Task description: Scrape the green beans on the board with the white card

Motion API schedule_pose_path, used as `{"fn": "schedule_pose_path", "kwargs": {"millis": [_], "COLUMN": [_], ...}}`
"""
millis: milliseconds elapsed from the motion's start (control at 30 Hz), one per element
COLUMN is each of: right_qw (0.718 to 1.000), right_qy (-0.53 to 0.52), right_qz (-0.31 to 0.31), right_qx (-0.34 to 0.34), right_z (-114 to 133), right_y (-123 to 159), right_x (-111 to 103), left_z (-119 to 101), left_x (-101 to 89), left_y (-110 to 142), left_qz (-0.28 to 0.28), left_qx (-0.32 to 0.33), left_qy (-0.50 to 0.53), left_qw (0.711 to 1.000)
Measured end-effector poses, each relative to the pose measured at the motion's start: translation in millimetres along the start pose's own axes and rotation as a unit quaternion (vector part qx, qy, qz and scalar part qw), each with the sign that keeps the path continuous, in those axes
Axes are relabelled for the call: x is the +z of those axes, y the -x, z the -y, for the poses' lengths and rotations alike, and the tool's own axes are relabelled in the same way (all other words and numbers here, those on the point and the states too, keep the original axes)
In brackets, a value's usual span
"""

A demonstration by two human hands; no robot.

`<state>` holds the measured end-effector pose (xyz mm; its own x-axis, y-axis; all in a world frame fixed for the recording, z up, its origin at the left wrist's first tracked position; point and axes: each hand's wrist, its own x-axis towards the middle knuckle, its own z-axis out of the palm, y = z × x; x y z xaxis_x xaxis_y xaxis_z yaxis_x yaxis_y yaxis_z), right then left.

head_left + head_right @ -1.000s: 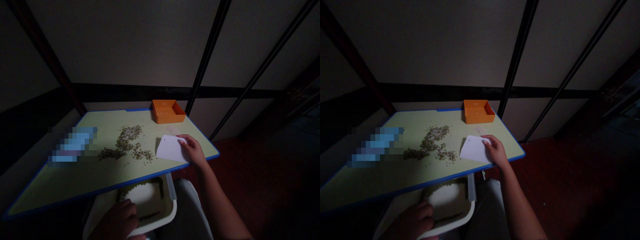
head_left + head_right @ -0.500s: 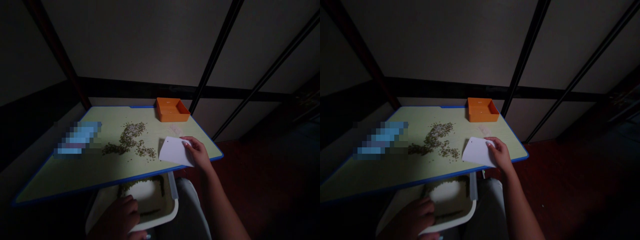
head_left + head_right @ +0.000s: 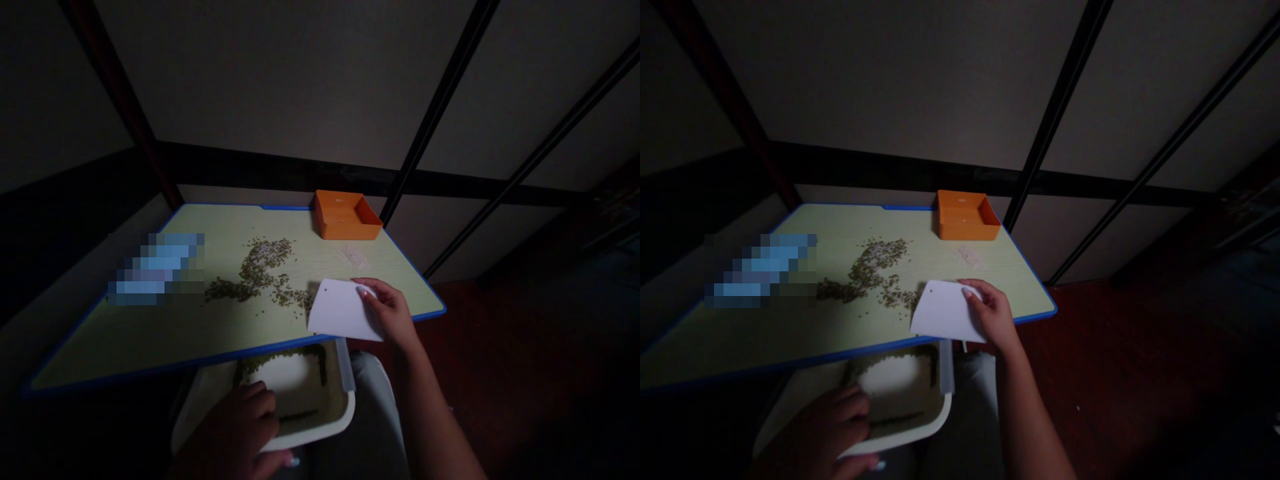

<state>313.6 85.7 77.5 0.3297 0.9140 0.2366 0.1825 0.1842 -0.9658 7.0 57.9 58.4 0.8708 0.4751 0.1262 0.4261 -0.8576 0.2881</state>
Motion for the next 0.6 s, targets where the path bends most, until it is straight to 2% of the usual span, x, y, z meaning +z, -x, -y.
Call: {"fn": "schedule_pose_path", "kwargs": {"millis": [200, 267, 433, 533, 600], "right_qw": [0.999, 0.999, 0.984, 0.981, 0.982], "right_qy": [-0.026, -0.049, -0.094, -0.082, -0.046], "right_qz": [0.026, -0.008, -0.15, -0.174, -0.176], "right_qx": [0.017, 0.017, 0.015, 0.005, -0.046], "right_z": [3, 4, 0, -1, 4], "right_y": [2, 2, 5, 17, 33], "right_x": [-1, -2, -3, -1, 0], "left_z": [-1, -1, 1, 1, 0], "left_x": [-0.5, -0.8, -0.5, -1.4, -1.6], "left_y": [0, 1, 2, 2, 2], "left_qz": [-0.016, -0.011, 0.028, 0.051, 0.063], "left_qx": [0.007, 0.0, -0.022, -0.037, -0.05], "left_qy": [-0.005, 0.004, 0.044, 0.062, 0.07], "left_qw": [1.0, 1.0, 0.998, 0.996, 0.994]}}
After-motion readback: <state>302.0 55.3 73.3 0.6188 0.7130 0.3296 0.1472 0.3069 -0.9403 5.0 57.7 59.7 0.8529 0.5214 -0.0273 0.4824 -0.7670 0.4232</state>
